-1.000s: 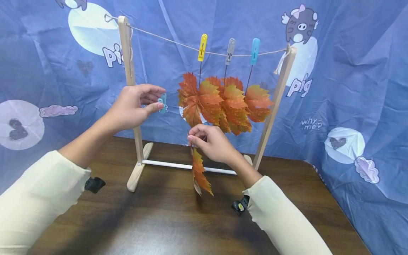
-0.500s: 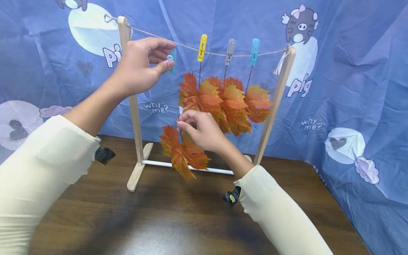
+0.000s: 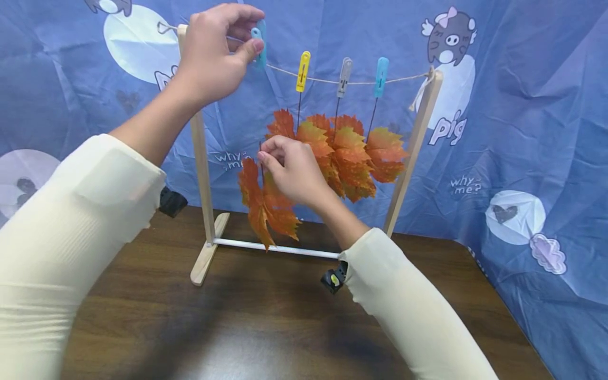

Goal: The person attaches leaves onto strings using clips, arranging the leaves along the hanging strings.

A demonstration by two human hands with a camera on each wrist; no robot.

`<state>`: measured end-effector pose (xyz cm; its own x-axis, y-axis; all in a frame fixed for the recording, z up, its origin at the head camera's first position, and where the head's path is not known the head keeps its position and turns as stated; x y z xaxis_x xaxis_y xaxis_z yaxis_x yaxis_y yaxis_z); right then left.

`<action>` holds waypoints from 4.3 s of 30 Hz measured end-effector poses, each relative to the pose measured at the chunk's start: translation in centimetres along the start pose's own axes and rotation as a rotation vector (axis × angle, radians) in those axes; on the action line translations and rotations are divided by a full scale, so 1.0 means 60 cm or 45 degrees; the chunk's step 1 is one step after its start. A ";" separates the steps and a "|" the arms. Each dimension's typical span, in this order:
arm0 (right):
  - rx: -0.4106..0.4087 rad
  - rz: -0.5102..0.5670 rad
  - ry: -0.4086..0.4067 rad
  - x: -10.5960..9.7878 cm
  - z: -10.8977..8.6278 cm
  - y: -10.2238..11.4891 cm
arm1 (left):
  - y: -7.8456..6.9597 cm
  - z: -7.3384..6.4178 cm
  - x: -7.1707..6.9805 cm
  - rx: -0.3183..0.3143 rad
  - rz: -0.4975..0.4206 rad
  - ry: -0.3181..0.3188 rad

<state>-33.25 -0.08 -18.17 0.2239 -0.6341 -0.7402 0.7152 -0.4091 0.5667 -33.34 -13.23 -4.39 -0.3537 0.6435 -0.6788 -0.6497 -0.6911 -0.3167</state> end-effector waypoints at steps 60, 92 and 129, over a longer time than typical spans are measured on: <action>0.147 0.025 -0.362 -0.056 0.086 0.006 | 0.046 0.032 0.018 -0.227 0.131 0.301; 0.098 0.525 -0.374 -0.056 0.102 0.001 | 0.048 0.029 0.010 -0.240 0.107 0.294; 0.237 0.374 -0.409 -0.062 0.090 0.003 | 0.048 0.024 0.018 -0.172 0.088 0.370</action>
<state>-37.51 -1.33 -13.39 0.1619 -0.8995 -0.4058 0.5149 -0.2738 0.8123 -36.58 -14.05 -5.09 -0.1746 0.4860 -0.8563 -0.5286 -0.7800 -0.3349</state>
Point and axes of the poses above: each hand's wrist, its own z-axis towards the middle knuckle, its own x-axis out of the palm, y = z × x, the point moved 7 cm from there along z, towards the middle knuckle, and after that the axes turned 14 degrees about y, right-handed, at the moved point
